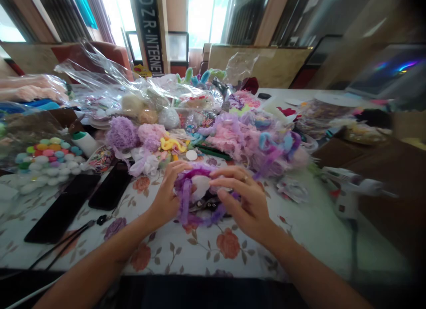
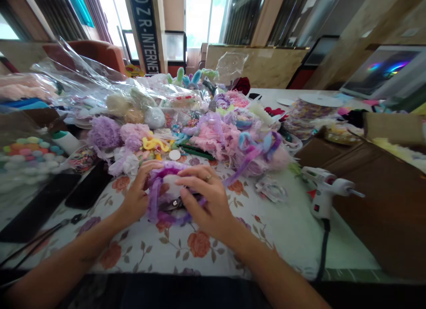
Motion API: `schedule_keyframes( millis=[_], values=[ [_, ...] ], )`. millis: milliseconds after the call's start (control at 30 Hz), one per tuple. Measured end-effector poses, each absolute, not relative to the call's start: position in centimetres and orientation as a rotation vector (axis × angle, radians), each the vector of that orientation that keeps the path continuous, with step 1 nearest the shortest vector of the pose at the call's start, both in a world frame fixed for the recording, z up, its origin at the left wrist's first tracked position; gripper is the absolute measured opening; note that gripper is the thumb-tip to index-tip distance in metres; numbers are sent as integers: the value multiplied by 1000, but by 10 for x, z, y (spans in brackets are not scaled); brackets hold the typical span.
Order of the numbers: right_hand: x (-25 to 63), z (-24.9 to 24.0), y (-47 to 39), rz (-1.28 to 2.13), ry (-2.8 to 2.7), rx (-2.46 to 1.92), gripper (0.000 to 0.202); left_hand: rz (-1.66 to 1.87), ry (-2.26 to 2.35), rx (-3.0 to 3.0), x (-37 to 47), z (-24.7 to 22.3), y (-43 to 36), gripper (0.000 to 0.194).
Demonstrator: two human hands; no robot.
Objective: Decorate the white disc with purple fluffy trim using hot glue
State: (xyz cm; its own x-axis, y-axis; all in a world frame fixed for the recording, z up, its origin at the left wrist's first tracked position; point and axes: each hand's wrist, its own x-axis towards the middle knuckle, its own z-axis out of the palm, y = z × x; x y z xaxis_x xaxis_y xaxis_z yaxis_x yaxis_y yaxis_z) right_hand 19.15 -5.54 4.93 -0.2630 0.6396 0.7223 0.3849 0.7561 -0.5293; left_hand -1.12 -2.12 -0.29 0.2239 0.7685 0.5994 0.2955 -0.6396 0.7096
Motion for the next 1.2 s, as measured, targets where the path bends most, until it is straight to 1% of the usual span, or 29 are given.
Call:
schedule_keyframes(
  millis=[167, 300, 467, 633, 800, 967, 1200],
  values=[
    [206, 31, -39, 511, -1909, -849, 24, 1300, 926, 2070, -11, 0, -26, 32],
    [207, 22, -40, 673, -1963, -820, 27, 1241, 892, 1993, -10, 2, -29, 31],
    [209, 17, -40, 774, -1938, -814, 31, 1259, 858, 1921, -9, 0, -29, 31],
    [209, 16, -37, 874, -1898, -809, 32, 1287, 862, 2006, -9, 0, -30, 33],
    [209, 15, -38, 952, -1810, -806, 31, 1267, 879, 2068, -8, 4, -33, 22],
    [208, 15, -37, 999, -1737, -814, 31, 1254, 901, 2083, -6, 2, -32, 26],
    [207, 6, -34, 941, -1683, -831, 37, 1236, 905, 2068, -7, -2, -30, 33]
  ],
)
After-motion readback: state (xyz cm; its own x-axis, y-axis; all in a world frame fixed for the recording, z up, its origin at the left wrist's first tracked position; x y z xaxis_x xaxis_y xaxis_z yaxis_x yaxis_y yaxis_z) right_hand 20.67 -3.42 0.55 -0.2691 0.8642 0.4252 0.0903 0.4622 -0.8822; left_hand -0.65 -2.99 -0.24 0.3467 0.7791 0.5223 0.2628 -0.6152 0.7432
